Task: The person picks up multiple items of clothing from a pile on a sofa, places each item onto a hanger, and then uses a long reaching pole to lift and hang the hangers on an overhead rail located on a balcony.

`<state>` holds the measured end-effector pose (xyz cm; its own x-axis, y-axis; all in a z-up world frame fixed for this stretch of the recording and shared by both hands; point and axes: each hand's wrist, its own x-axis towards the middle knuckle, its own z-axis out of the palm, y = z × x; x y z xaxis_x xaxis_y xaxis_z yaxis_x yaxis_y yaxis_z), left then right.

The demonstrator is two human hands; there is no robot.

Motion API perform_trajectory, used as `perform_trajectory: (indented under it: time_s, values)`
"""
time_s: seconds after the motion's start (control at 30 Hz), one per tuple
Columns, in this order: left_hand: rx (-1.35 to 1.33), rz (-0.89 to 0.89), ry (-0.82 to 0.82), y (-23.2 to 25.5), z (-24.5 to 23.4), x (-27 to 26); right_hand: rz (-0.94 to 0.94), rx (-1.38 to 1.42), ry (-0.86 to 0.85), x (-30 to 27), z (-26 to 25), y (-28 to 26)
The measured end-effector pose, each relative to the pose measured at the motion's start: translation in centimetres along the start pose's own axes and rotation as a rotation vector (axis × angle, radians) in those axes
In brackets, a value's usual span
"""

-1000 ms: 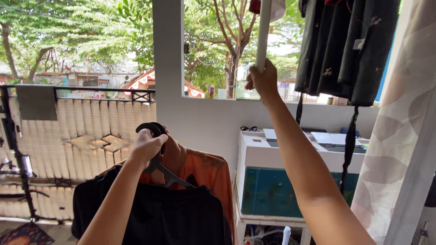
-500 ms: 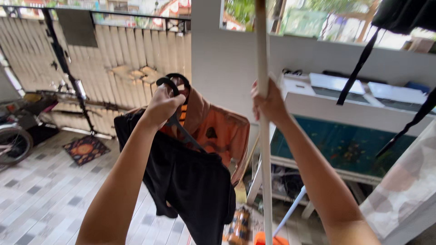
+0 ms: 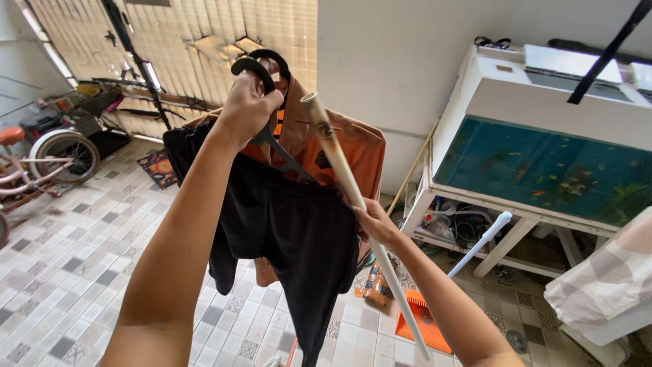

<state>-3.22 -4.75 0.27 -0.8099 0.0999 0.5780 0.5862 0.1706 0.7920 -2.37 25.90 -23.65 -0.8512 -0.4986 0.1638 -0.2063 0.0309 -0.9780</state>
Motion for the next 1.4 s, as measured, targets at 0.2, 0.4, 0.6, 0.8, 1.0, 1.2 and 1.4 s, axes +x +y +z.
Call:
perform_trajectory:
  time_s: [0.2, 0.4, 0.6, 0.8, 1.0, 1.2, 1.4]
  values:
    - [0.211, -0.075, 0.131, -1.0, -1.7, -0.9, -0.026, -0.021, -0.040, -2.3, 1.1, 0.6]
    - [0.256, -0.273, 0.250, 1.0, -0.7, -0.9, -0.126, -0.521, 0.098, -3.6, 5.7, -1.5]
    - [0.209, -0.313, 0.146, 4.5, 0.4, -3.1, -0.222, -0.604, 0.227, -3.7, 10.6, -1.7]
    - [0.176, -0.271, 0.286, 4.0, -1.7, -4.2, -0.316, -0.472, 0.239, -3.8, 12.4, -0.3]
    - [0.052, -0.313, 0.354, 1.6, -3.3, -4.6, -0.232, -0.279, 0.251, -3.0, 12.8, -1.2]
    - [0.021, -0.267, 0.425, -0.4, -2.8, -5.1, -0.230, -0.209, 0.178, -2.2, 14.2, -2.1]
    - [0.063, -0.212, 0.499, -0.5, -4.2, -5.4, -0.321, -0.365, 0.191, -3.3, 13.8, 0.4]
